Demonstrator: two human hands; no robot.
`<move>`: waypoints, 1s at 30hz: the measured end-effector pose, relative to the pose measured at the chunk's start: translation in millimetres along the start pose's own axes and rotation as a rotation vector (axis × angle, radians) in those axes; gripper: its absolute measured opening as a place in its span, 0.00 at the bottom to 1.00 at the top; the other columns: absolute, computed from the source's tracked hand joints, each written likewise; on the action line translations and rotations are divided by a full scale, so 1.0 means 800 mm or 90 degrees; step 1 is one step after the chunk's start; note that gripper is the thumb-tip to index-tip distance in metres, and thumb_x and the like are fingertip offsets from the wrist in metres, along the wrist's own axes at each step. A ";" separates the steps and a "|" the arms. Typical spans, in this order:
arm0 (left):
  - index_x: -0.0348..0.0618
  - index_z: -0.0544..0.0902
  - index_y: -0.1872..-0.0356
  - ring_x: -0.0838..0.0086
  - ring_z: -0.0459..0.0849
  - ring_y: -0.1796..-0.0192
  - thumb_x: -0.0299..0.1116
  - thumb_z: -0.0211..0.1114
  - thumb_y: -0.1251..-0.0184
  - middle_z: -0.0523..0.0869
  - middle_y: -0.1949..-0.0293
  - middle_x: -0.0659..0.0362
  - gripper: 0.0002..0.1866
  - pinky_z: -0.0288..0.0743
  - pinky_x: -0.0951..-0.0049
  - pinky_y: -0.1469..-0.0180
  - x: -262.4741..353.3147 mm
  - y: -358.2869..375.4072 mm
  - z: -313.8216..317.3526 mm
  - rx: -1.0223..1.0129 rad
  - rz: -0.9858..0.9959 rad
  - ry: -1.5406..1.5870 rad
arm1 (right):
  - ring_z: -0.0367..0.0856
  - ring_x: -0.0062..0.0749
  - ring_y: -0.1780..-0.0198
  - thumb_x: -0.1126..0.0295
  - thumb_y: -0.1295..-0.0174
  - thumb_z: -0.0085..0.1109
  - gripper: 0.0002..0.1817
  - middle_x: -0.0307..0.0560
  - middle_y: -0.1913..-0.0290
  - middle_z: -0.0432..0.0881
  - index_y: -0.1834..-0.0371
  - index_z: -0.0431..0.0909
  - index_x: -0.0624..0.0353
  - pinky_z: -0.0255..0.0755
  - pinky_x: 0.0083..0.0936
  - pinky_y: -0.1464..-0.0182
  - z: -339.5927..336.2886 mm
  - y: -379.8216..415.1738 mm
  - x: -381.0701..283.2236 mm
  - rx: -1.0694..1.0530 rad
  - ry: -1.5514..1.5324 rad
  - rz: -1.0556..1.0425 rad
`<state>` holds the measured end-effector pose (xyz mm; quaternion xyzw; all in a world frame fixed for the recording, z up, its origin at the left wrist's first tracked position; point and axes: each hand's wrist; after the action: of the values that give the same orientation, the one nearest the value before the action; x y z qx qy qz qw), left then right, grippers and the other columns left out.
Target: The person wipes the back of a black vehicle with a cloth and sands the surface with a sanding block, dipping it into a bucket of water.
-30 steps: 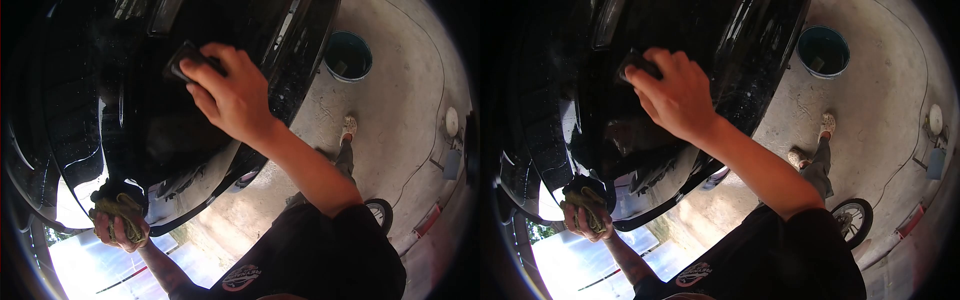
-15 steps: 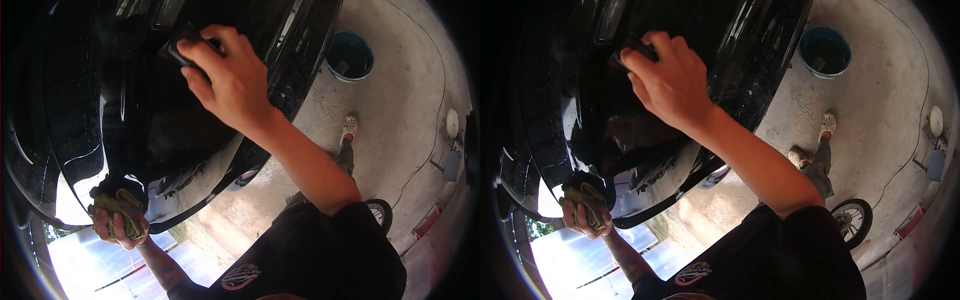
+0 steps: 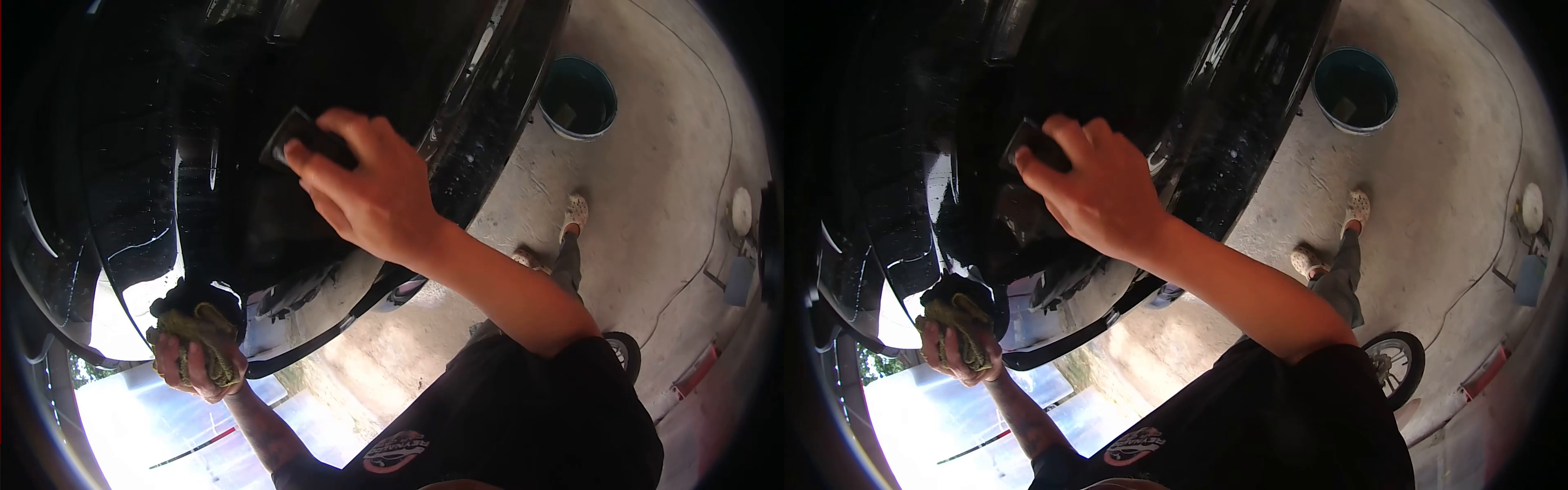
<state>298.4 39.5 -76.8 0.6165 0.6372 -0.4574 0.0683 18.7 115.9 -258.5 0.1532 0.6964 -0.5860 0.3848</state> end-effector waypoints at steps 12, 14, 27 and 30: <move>0.42 0.81 0.43 0.46 0.82 0.40 0.41 0.69 0.37 0.79 0.43 0.45 0.23 0.81 0.36 0.37 0.000 -0.003 -0.002 0.003 0.012 0.005 | 0.76 0.36 0.57 0.69 0.50 0.76 0.23 0.41 0.42 0.77 0.48 0.86 0.39 0.74 0.31 0.61 0.001 0.015 -0.005 -0.011 0.005 -0.052; 0.40 0.81 0.44 0.46 0.83 0.40 0.39 0.69 0.38 0.79 0.43 0.43 0.23 0.82 0.37 0.38 0.000 -0.004 -0.004 0.003 0.022 0.007 | 0.76 0.35 0.57 0.68 0.50 0.76 0.23 0.40 0.41 0.76 0.48 0.86 0.38 0.73 0.30 0.61 0.004 0.006 0.000 0.016 0.025 -0.052; 0.40 0.81 0.44 0.44 0.83 0.40 0.40 0.69 0.36 0.79 0.42 0.43 0.23 0.82 0.35 0.37 0.000 -0.003 -0.002 -0.005 0.019 0.001 | 0.75 0.35 0.57 0.70 0.53 0.76 0.23 0.39 0.42 0.77 0.50 0.87 0.39 0.75 0.30 0.61 0.003 0.010 0.001 0.011 0.018 -0.051; 0.39 0.80 0.44 0.44 0.83 0.40 0.40 0.69 0.36 0.78 0.43 0.43 0.23 0.82 0.34 0.37 -0.003 -0.001 -0.003 -0.002 0.020 -0.007 | 0.76 0.35 0.57 0.69 0.53 0.76 0.23 0.39 0.42 0.77 0.50 0.87 0.39 0.76 0.29 0.61 -0.001 0.026 0.006 0.008 0.032 -0.038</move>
<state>299.2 39.5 -73.7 0.6237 0.6280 -0.4585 0.0797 29.2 120.8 -276.6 0.1491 0.7066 -0.5975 0.3486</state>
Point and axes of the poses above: each hand's wrist, its own y-axis away from the middle knuckle, its own z-axis out of the palm, x = y × z
